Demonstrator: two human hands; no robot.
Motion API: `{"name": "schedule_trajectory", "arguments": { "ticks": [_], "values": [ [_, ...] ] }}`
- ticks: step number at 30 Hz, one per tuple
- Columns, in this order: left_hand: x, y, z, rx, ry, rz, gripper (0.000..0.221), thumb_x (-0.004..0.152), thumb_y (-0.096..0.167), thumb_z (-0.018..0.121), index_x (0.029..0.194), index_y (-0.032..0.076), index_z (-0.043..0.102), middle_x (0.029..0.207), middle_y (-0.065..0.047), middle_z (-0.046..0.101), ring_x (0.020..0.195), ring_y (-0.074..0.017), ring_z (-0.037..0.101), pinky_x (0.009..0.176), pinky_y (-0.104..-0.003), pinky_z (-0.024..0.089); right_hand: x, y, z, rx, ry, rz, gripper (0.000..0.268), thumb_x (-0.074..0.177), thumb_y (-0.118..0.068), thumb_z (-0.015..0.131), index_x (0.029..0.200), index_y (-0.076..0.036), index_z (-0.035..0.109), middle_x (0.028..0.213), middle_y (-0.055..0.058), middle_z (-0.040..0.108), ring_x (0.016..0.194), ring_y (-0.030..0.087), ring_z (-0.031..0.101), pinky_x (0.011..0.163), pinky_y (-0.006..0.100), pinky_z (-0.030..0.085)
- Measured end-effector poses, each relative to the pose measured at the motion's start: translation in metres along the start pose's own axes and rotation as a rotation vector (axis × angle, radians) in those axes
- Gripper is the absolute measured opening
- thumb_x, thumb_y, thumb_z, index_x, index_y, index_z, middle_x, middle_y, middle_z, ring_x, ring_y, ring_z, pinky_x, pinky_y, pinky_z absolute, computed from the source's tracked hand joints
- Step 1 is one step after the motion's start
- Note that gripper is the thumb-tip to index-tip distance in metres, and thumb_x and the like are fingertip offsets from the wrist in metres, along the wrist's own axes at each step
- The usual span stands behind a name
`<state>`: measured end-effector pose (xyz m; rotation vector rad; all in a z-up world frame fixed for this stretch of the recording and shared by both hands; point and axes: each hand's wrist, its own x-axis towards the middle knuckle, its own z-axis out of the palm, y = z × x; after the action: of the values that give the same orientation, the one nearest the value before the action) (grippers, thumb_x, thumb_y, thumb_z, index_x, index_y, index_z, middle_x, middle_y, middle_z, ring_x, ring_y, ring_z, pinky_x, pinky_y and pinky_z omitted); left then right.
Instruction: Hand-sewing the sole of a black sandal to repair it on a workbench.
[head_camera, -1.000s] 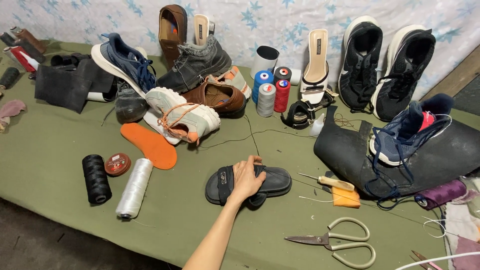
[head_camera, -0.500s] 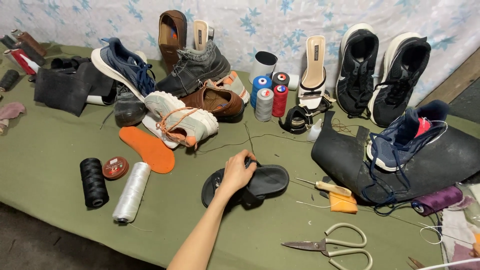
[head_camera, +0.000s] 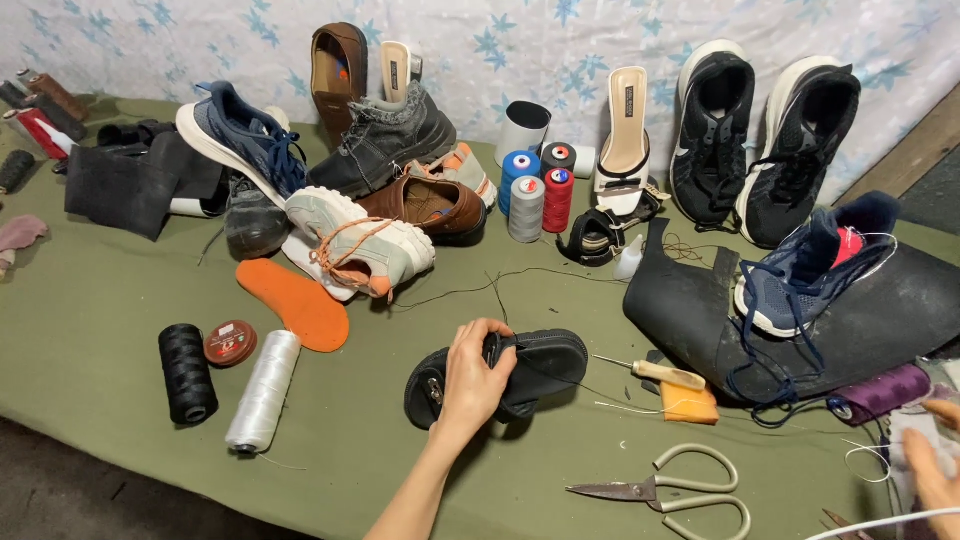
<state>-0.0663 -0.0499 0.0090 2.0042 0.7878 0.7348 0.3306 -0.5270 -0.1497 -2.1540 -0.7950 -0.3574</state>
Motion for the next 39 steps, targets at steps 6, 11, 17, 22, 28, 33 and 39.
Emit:
{"name": "schedule_trajectory", "arguments": {
  "ticks": [6, 11, 17, 22, 28, 33, 39],
  "values": [
    [-0.022, -0.001, 0.008, -0.016, 0.188, 0.066, 0.015, 0.084, 0.011, 0.066, 0.098, 0.014, 0.068, 0.100, 0.002, 0.069, 0.101, -0.0194, 0.059, 0.091, -0.034, 0.046, 0.021, -0.355, 0.061, 0.048, -0.432, 0.014, 0.027, 0.090, -0.019, 0.068, 0.115, -0.018, 0.075, 0.108, 0.003, 0.075, 0.097, 0.018, 0.069, 0.085, 0.035, 0.060],
    [-0.048, 0.001, 0.019, 0.008, 0.402, 0.370, 0.011, 0.086, 0.007, 0.067, 0.096, 0.007, 0.063, 0.096, -0.006, 0.066, 0.096, -0.0269, 0.058, 0.090, -0.039, 0.048, -0.009, -0.424, 0.149, 0.255, -0.375, -0.283, 0.034, 0.091, -0.016, 0.072, 0.125, -0.016, 0.067, 0.093, 0.003, 0.065, 0.086, 0.019, 0.064, 0.078, 0.034, 0.052],
    [-0.071, -0.022, 0.049, 0.133, 0.489, 0.587, 0.013, 0.090, 0.013, 0.071, 0.101, 0.006, 0.066, 0.107, -0.009, 0.067, 0.103, -0.0293, 0.061, 0.100, -0.046, 0.048, -0.019, -0.415, 0.177, 0.287, -0.295, -0.257, 0.024, 0.093, -0.012, 0.069, 0.117, -0.013, 0.068, 0.093, 0.004, 0.062, 0.087, 0.020, 0.061, 0.076, 0.034, 0.050],
    [-0.076, -0.036, 0.069, 0.222, 0.444, 0.649, 0.011, 0.090, 0.010, 0.070, 0.101, 0.006, 0.067, 0.109, -0.009, 0.065, 0.105, -0.0292, 0.059, 0.101, -0.047, 0.049, -0.026, -0.388, 0.189, 0.292, -0.296, -0.228, 0.020, 0.093, -0.011, 0.069, 0.112, -0.012, 0.068, 0.095, 0.004, 0.064, 0.088, 0.020, 0.062, 0.079, 0.034, 0.051],
    [-0.077, -0.045, 0.074, 0.269, 0.434, 0.668, 0.021, 0.088, 0.009, 0.072, 0.108, 0.006, 0.067, 0.113, -0.009, 0.065, 0.109, -0.0300, 0.060, 0.105, -0.048, 0.049, -0.025, -0.385, 0.187, 0.262, -0.264, -0.354, 0.018, 0.094, -0.011, 0.068, 0.112, -0.010, 0.066, 0.095, 0.006, 0.062, 0.090, 0.023, 0.060, 0.077, 0.036, 0.051],
    [-0.063, -0.034, 0.057, 0.163, 0.359, 0.651, 0.034, 0.086, 0.003, 0.071, 0.118, 0.000, 0.059, 0.106, -0.014, 0.066, 0.104, -0.0336, 0.060, 0.099, -0.046, 0.050, -0.022, -0.388, 0.189, 0.228, -0.223, -0.422, 0.030, 0.093, -0.010, 0.069, 0.123, -0.015, 0.068, 0.094, 0.006, 0.060, 0.087, 0.023, 0.060, 0.070, 0.036, 0.053],
    [-0.038, -0.026, 0.034, 0.298, 0.070, 0.447, 0.045, 0.078, -0.002, 0.066, 0.122, 0.004, 0.062, 0.117, -0.010, 0.063, 0.105, -0.0309, 0.054, 0.089, -0.042, 0.044, -0.006, -0.398, 0.190, 0.287, -0.290, -0.373, 0.015, 0.097, -0.010, 0.065, 0.110, -0.010, 0.071, 0.092, 0.003, 0.062, 0.087, 0.022, 0.060, 0.070, 0.034, 0.050]
  ]
}}
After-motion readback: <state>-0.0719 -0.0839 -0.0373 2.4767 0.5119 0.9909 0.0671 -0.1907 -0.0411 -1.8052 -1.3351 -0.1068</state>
